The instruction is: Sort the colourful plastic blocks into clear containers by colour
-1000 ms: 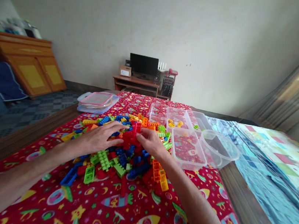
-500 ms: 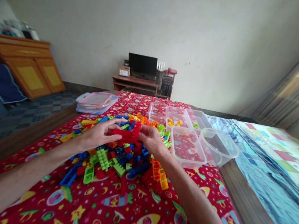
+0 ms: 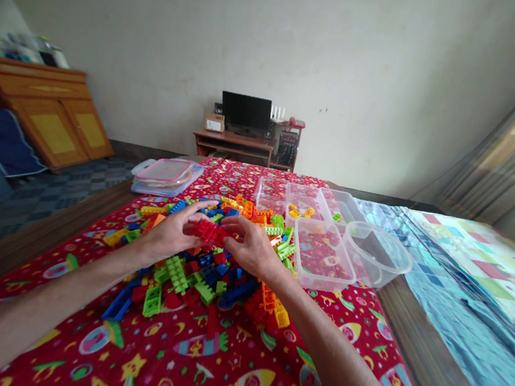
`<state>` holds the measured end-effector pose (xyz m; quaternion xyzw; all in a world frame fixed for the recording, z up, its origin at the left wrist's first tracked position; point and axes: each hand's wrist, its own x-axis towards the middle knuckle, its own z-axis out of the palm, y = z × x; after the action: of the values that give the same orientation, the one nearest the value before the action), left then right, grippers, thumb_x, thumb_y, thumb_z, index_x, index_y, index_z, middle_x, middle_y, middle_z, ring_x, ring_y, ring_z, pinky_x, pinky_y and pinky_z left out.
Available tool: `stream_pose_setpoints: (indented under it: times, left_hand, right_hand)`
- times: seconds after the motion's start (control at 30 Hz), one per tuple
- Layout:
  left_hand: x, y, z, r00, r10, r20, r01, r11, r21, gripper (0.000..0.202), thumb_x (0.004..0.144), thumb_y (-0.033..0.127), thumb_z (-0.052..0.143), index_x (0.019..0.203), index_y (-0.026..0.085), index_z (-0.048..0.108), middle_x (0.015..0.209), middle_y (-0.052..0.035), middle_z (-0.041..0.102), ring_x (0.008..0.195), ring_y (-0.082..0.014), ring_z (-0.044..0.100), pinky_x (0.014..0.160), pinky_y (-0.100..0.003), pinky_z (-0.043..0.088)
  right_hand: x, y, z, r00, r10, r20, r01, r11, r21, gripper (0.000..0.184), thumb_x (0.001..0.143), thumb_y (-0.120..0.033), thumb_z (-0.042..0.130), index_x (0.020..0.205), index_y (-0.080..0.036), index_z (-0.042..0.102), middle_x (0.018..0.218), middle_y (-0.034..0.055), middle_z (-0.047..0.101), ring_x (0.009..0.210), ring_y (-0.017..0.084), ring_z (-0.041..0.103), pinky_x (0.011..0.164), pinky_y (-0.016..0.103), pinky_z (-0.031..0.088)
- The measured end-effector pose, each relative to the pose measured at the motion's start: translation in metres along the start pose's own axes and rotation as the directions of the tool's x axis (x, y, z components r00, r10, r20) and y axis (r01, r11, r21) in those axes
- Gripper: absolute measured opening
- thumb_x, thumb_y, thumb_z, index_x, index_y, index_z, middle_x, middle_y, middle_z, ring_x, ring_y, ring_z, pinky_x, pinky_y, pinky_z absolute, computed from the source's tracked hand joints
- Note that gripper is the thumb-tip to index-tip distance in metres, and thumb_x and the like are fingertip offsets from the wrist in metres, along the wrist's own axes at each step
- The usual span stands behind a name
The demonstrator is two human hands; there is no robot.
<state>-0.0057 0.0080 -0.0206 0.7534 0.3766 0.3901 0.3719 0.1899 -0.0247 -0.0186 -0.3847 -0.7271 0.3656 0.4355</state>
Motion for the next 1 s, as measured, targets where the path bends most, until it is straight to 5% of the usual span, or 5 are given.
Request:
stream_pose_setpoints:
  times: [0.23, 0.53, 0.73, 0.87, 1.0]
  left_hand:
    - [-0.002, 0.005, 0.004, 0.999, -0.013, -0.035, 0.016, 0.997, 0.082, 0.087, 0.063, 0.024, 0.07, 0.141, 0.017, 0.033, 0.097, -0.0052, 0.068, 0.08, -0.0194, 0.068, 0.076, -0.033, 0.054]
    - [-0.005, 0.014, 0.002, 0.998, 0.054, 0.03, -0.059, 0.979, 0.193, 0.07, 0.069, 0.025, 0.066, 0.136, 0.02, 0.045, 0.104, -0.0052, 0.068, 0.091, -0.0212, 0.065, 0.087, -0.035, 0.051]
    - [-0.001, 0.005, 0.003, 0.998, 0.057, 0.029, -0.058, 0.998, 0.039, 0.076, 0.067, 0.033, 0.075, 0.136, 0.023, 0.045, 0.125, -0.0066, 0.061, 0.113, -0.0244, 0.058, 0.096, -0.036, 0.048]
    - [-0.003, 0.009, 0.003, 1.0, 0.012, 0.015, -0.011, 0.999, -0.052, 0.079, 0.067, 0.034, 0.075, 0.138, 0.022, 0.043, 0.126, -0.009, 0.06, 0.113, -0.0248, 0.058, 0.088, -0.034, 0.052]
    - [-0.006, 0.021, 0.001, 0.998, -0.012, -0.068, 0.011, 1.0, -0.006, 0.061, 0.072, 0.041, 0.072, 0.127, 0.02, 0.056, 0.122, -0.0081, 0.063, 0.102, -0.0241, 0.062, 0.08, -0.032, 0.054]
  right_hand:
    - [-0.003, -0.01, -0.005, 0.995, -0.068, 0.071, 0.079, 0.984, -0.16, 0.042, 0.073, -0.008, 0.051, 0.111, -0.019, 0.064, 0.096, 0.005, 0.071, 0.087, 0.019, 0.066, 0.076, 0.03, 0.05]
    - [0.003, -0.003, -0.003, 0.996, 0.068, 0.058, -0.078, 0.976, 0.201, 0.024, 0.066, -0.018, 0.059, 0.089, -0.016, 0.066, 0.072, 0.0004, 0.067, 0.066, 0.013, 0.061, 0.06, 0.023, 0.045]
    - [0.006, -0.008, -0.012, 0.985, 0.163, -0.047, -0.134, 0.918, 0.372, 0.02, 0.059, -0.026, 0.068, 0.075, -0.017, 0.061, 0.067, -0.0013, 0.066, 0.058, 0.01, 0.056, 0.055, 0.021, 0.041]
    - [0.007, -0.005, -0.017, 0.966, 0.196, -0.168, -0.145, 0.95, 0.278, 0.019, 0.061, -0.028, 0.064, 0.076, -0.017, 0.06, 0.061, -0.0034, 0.063, 0.054, 0.009, 0.052, 0.053, 0.02, 0.039]
    - [0.006, 0.0, -0.014, 0.927, 0.233, -0.296, -0.233, 0.972, 0.035, 0.017, 0.064, -0.024, 0.055, 0.079, -0.018, 0.061, 0.053, -0.0059, 0.055, 0.047, 0.009, 0.044, 0.048, 0.02, 0.034]
